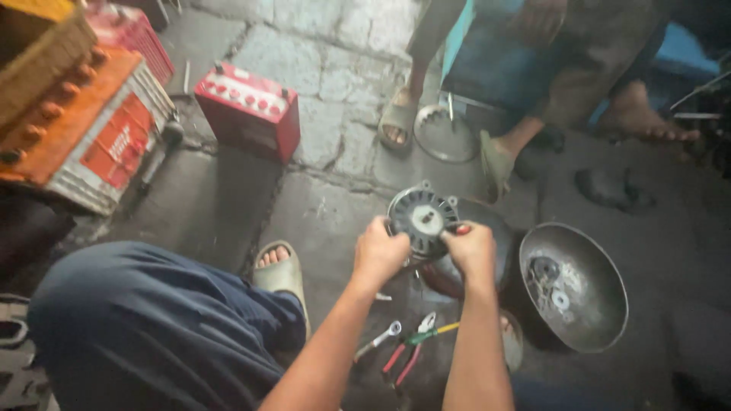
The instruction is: The person disassembles an alternator by removing a snap ring with pliers and prying the housing apart with a screwdriver. They then reassemble the unit by fitting a fan and a metal casing onto the housing and tightening screws.
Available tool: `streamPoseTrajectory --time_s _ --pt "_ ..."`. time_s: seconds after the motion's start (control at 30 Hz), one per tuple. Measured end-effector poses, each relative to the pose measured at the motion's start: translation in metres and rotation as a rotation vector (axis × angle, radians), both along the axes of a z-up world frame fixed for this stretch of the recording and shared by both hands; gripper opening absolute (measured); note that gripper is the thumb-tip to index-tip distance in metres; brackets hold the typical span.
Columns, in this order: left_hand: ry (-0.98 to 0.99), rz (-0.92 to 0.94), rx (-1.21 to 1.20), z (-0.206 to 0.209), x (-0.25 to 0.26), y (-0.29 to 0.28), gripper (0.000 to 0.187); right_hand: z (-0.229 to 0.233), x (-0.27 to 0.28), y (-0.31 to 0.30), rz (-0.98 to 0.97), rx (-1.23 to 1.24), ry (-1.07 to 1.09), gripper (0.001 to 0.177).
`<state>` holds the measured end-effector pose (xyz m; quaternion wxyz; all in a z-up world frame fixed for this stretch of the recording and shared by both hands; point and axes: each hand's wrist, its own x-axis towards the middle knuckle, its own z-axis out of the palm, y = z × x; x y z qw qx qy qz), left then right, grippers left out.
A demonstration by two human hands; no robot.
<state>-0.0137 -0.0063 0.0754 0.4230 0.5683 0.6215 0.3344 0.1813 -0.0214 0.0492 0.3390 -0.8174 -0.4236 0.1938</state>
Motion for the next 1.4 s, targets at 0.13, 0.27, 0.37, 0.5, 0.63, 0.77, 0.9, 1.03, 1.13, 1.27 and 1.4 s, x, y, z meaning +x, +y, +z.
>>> streamPoseTrajectory --time_s 0.13,0.27,0.37,0.5,0.63,0.77,0.9,1.03,1.13,1.27,1.4 --pt "0.139 -0.100 -0.055 0.022 -0.004 -0.003 0.058 0.005 -0.003 0.009 0.017 -0.108 -0.087 0.044" --pt "0.320 -0.193 -0.031 0.009 -0.001 0.002 0.068 0.013 -0.008 0.014 0.043 -0.222 -0.110 0.053" --pt "0.377 -0.236 -0.015 0.002 0.003 0.006 0.071 0.028 -0.016 0.014 0.035 -0.309 -0.138 0.051" --pt "0.456 -0.310 0.002 -0.006 0.007 0.013 0.076 0.030 -0.014 0.011 0.073 -0.347 -0.168 0.052" --pt "0.528 -0.375 0.031 0.001 0.006 0.029 0.075 0.023 -0.003 0.007 0.131 -0.320 -0.165 0.054" --pt "0.541 -0.388 0.065 -0.003 0.008 0.040 0.055 0.018 0.001 0.009 0.158 -0.284 -0.154 0.055" --pt "0.529 -0.296 0.099 -0.003 0.015 0.024 0.029 0.021 -0.011 0.004 0.043 -0.166 -0.165 0.050" --pt "0.553 -0.250 0.127 -0.001 0.016 0.022 0.022 0.021 -0.015 0.003 -0.060 -0.122 -0.178 0.038" --pt "0.553 -0.260 0.144 -0.002 0.016 0.025 0.022 0.028 -0.018 0.000 -0.081 -0.171 -0.183 0.032" --pt "0.479 -0.207 0.200 -0.016 0.020 0.025 0.024 0.033 -0.017 -0.002 -0.058 -0.189 -0.177 0.030" --pt "0.372 -0.102 0.209 -0.026 0.025 0.019 0.022 0.000 0.001 0.004 0.003 -0.107 -0.179 0.026"
